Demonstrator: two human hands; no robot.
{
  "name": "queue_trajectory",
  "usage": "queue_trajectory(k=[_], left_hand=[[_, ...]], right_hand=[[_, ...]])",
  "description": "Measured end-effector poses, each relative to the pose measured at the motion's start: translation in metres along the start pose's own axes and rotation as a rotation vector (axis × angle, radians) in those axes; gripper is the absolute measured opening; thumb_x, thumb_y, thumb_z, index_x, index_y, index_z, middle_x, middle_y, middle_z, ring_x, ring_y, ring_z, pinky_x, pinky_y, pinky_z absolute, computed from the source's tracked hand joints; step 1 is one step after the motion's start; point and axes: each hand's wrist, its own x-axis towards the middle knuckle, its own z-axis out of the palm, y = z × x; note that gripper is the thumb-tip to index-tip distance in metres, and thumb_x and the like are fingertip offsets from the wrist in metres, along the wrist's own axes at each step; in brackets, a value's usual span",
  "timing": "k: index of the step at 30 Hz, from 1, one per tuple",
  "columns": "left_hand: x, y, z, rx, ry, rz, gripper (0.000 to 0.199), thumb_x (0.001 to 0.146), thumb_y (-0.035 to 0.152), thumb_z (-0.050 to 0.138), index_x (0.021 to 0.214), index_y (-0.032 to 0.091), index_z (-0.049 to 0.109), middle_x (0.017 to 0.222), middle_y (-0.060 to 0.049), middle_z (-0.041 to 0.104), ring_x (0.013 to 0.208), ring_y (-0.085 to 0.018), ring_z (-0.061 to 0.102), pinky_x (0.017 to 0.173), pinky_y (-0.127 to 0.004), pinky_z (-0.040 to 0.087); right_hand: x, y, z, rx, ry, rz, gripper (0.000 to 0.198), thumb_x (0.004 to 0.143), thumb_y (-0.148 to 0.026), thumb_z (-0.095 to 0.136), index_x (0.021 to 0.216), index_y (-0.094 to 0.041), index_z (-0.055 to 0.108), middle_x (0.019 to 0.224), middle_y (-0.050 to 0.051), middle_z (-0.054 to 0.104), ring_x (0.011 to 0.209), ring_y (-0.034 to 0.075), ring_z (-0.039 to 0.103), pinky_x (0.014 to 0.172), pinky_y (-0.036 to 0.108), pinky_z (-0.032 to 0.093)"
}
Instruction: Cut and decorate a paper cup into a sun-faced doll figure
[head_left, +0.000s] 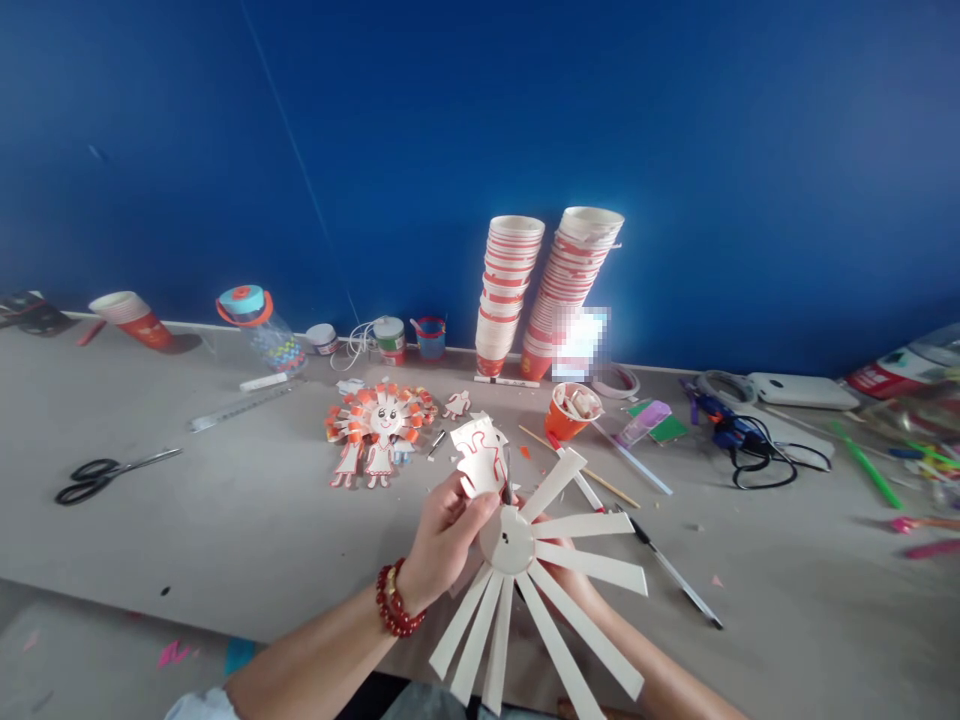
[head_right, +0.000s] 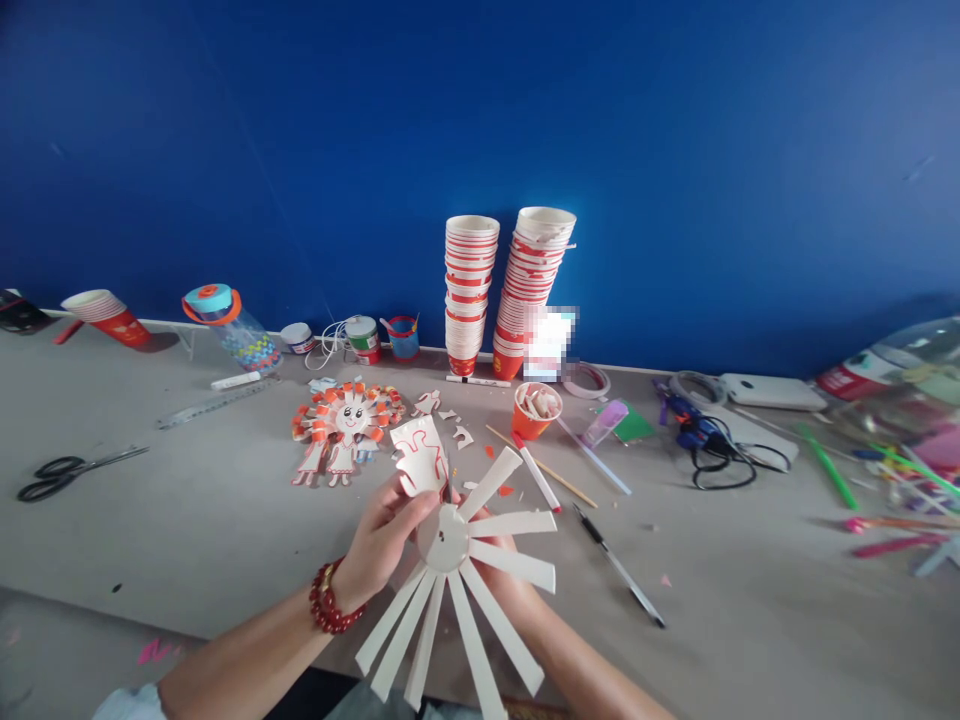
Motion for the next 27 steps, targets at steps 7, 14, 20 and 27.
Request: queue_trajectory(k=[7,14,20,27], left_hand=[[0.000,0.004,0.002,-0.008,0.013,-0.009,0.026,0.088,0.040,0.061,0.090,0.015,0.065,0.073,-0.003,0.067,0.057,-0.011,0.056,0.052,-0.020,0.044],[0.000,-0.002,-0.002,0.008,-0.040,0.016,0.028,0.090,0.038,0.058,0.097,0.013,0.070,0.081,-0.007,0.068,0.070,-0.015,0.061,0.064,-0.023,0.048],[0.001,0.000,-0.001,0.018,-0.071,0.056,0.028,0.092,0.035,0.056,0.101,0.012,0.069,0.088,-0.009,0.069,0.075,-0.017,0.061,0.068,-0.025,0.048],[0.001,-0.001,-0.005,0.049,-0.077,0.037,0.030,0.092,0.038,0.055,0.101,0.013,0.069,0.076,-0.005,0.063,0.064,-0.013,0.056,0.063,-0.025,0.046]], right_hand=[[-0.001,0.011,-0.001,0.151,0.051,0.074,0.045,0.075,-0.050,0.067,0.110,-0.021,0.072,0.087,0.008,0.077,0.086,0.031,0.070,0.081,0.040,0.055],[-0.002,-0.010,0.001,-0.008,-0.011,-0.035,0.057,0.065,-0.054,0.078,0.113,-0.025,0.071,0.088,0.007,0.077,0.091,0.033,0.069,0.086,0.042,0.055],[-0.002,-0.024,0.007,-0.064,0.002,-0.063,0.066,0.062,-0.067,0.075,0.113,-0.025,0.070,0.090,0.009,0.077,0.091,0.034,0.070,0.087,0.044,0.056],[-0.004,-0.017,0.004,-0.032,0.004,-0.041,0.064,0.067,-0.059,0.077,0.119,-0.024,0.068,0.088,0.009,0.077,0.085,0.032,0.072,0.081,0.044,0.058]])
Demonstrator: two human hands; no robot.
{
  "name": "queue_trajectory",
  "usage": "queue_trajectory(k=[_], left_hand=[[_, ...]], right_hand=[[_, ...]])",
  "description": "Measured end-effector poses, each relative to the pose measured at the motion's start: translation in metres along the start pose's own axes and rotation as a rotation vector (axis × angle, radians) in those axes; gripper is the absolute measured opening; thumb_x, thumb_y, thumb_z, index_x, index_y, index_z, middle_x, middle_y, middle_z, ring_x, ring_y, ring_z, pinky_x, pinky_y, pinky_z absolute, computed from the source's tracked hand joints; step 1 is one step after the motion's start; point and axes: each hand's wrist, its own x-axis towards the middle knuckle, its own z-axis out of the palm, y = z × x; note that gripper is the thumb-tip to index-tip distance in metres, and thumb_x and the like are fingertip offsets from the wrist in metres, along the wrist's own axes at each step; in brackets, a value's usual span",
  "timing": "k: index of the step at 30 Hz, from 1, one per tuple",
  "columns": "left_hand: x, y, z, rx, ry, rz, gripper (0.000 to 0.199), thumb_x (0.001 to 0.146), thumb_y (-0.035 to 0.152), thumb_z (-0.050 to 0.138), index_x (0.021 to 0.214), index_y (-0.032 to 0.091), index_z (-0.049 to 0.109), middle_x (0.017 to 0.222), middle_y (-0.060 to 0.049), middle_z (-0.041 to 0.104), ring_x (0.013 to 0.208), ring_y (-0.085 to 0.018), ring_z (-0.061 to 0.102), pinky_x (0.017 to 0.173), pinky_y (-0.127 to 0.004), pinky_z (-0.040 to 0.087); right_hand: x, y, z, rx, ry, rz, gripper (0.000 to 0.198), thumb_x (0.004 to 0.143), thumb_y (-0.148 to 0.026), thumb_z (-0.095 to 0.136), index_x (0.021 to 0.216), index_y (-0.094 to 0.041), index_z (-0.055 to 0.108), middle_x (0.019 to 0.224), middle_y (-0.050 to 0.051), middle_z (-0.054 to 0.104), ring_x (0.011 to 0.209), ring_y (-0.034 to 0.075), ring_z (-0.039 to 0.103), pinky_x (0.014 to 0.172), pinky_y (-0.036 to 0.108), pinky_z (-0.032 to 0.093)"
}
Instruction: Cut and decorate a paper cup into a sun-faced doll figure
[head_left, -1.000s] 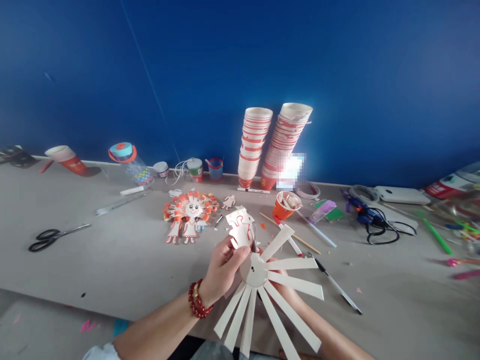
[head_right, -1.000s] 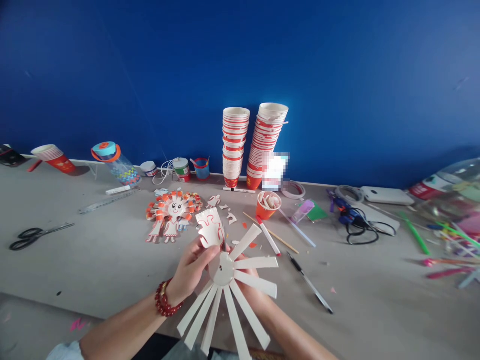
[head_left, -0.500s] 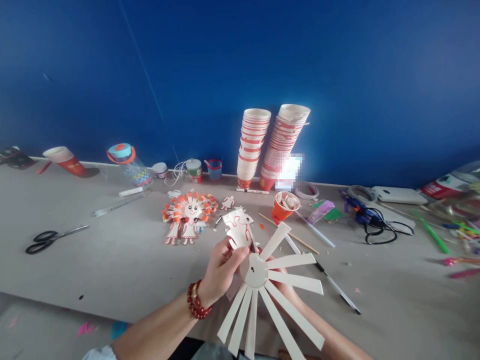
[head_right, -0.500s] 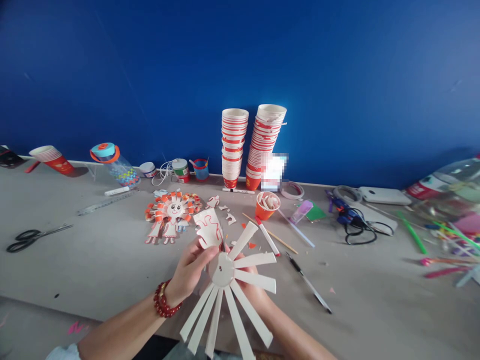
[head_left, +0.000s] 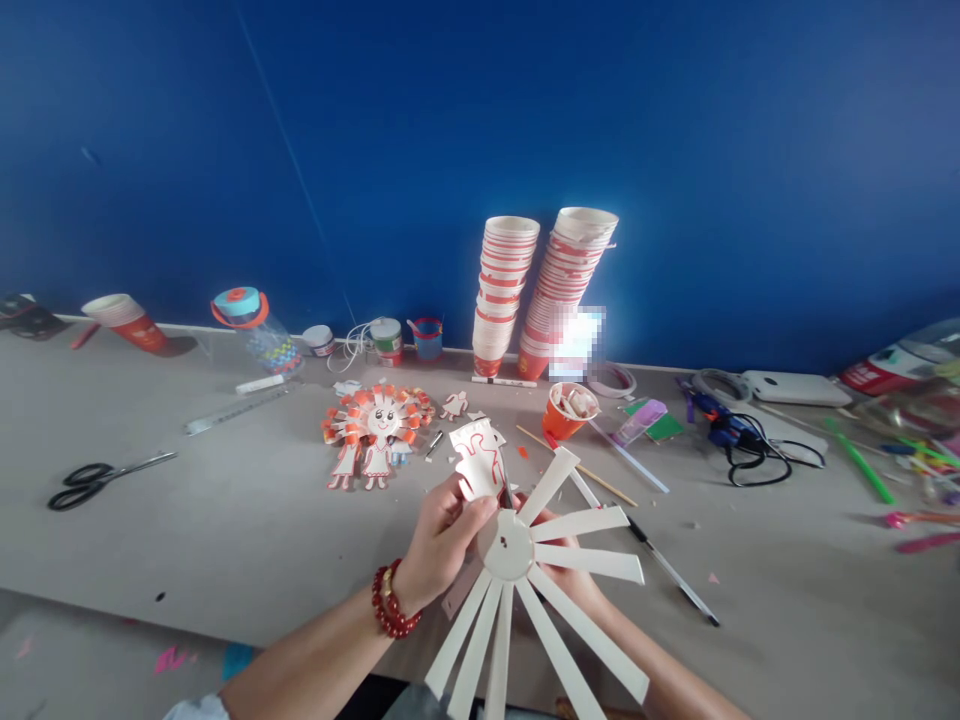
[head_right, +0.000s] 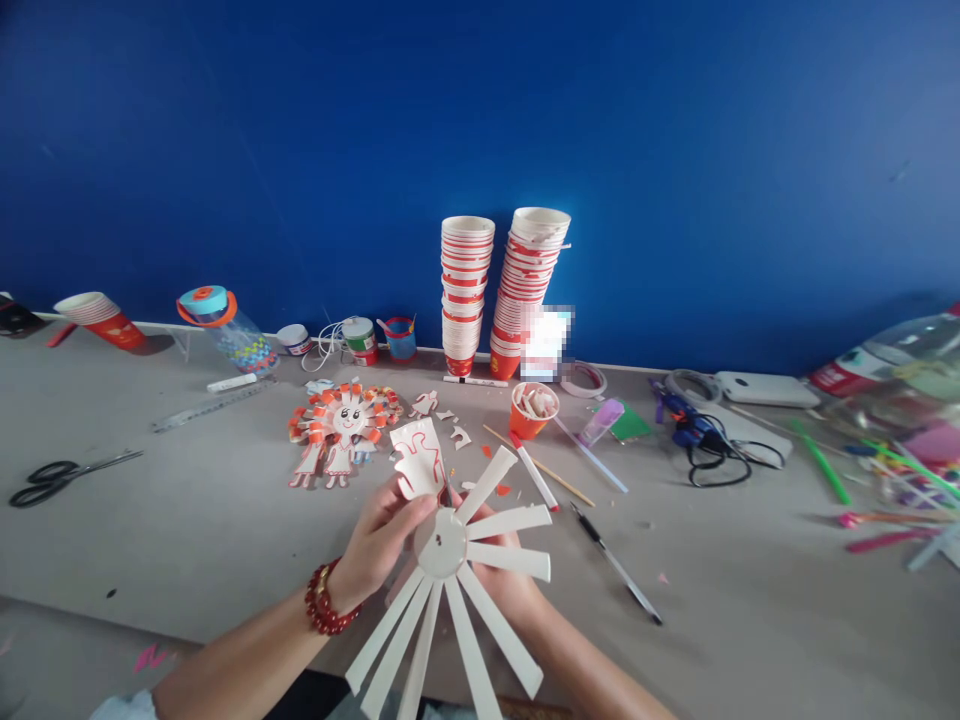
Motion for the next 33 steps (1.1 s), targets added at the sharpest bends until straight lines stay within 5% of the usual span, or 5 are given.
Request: queue_trajectory(k=[33], left_hand=[[-0.0012,-0.0012,-0.0007,0.037,0.031,-0.042,0.038,0.088,0.048,0.057,0.100,0.015,0.070,0.069,-0.005,0.064,0.056,-0.013,0.053,0.053,-0.023,0.042]], right_hand=[[0.0008,-0.0041,-0.0035,-0.021,-0.043,-0.007,0.055,0.072,-0.058,0.073,0.117,-0.025,0.069,0.093,0.008,0.077,0.099,0.036,0.067,0.089,0.046,0.054]])
